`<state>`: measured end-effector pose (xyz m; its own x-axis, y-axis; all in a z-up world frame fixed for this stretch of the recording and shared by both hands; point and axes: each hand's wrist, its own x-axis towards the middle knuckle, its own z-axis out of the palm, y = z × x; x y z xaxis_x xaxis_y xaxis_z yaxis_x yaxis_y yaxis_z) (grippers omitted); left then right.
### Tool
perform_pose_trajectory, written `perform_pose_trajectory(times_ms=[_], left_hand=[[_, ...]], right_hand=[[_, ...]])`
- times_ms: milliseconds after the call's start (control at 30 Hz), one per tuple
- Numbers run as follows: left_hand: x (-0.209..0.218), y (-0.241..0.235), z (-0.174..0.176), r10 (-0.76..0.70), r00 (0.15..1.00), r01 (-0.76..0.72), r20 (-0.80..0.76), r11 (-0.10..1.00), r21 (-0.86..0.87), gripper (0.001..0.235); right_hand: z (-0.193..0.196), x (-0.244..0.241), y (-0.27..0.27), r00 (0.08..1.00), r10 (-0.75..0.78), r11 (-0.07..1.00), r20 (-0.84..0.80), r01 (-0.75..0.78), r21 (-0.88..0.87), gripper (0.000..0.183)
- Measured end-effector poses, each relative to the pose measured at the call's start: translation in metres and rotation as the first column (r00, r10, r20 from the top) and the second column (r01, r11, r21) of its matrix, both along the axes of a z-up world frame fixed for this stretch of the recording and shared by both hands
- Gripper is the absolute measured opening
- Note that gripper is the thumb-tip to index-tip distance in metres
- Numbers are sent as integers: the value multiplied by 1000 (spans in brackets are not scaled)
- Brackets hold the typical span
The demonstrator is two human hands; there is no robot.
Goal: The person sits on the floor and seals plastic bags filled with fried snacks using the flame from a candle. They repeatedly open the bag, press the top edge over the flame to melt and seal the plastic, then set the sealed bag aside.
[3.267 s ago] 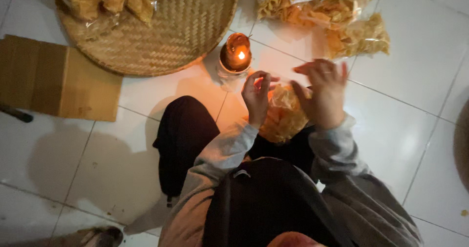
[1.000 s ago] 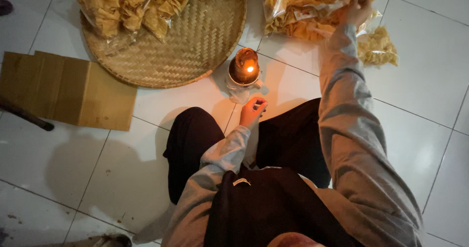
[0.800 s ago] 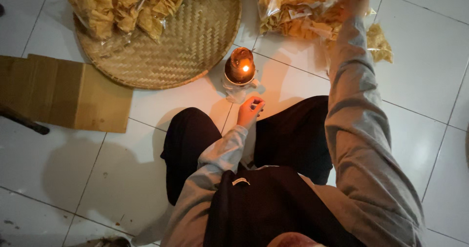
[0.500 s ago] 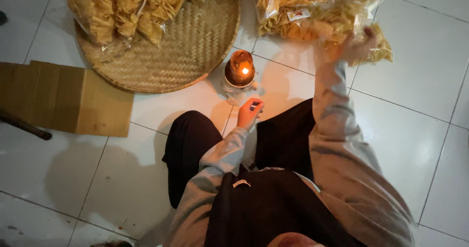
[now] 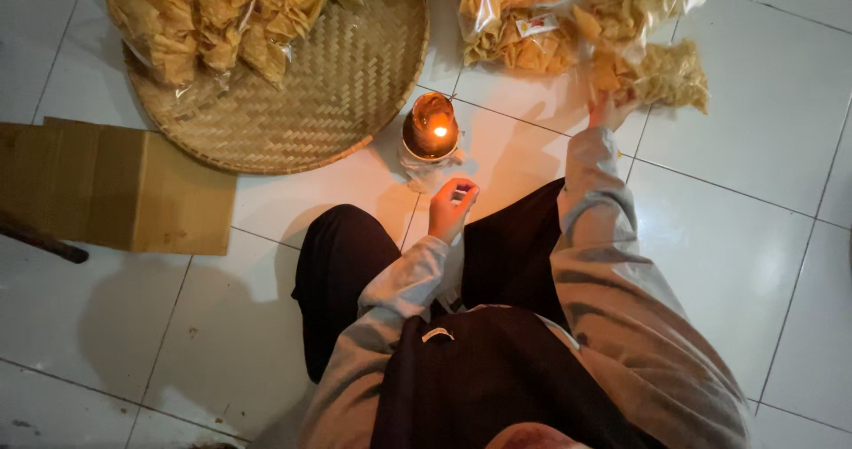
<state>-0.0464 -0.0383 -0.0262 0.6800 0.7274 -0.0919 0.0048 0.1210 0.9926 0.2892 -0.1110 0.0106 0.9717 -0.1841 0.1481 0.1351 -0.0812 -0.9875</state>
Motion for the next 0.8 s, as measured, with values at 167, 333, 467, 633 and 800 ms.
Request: perform_pose_trajectory(times_ms=[167, 333, 467, 633, 800], left_hand=[[-18, -3, 40, 189, 964, -245, 185, 902, 356, 11], [-39, 82, 52, 530, 824, -546, 200, 837, 28, 13], [-59, 175, 42, 601, 796, -570, 78, 699, 432, 15], [-67, 319, 49, 753, 658, -439, 25, 356, 825, 40], [-95, 449, 108, 889, 448, -401, -100, 299, 866, 68]], right_hand=[[-8, 12, 4, 1000, 3, 1000, 15, -3, -16, 23], [-20, 15, 2, 1000, 22, 999, 9, -22, -33, 25], [-16, 16, -4, 1000, 16, 999, 15, -15, -33, 27], [11, 10, 3, 999, 8, 1000, 40, -7, -23, 29], [55, 3, 10, 998, 18, 1000, 58, -17, -10, 32]])
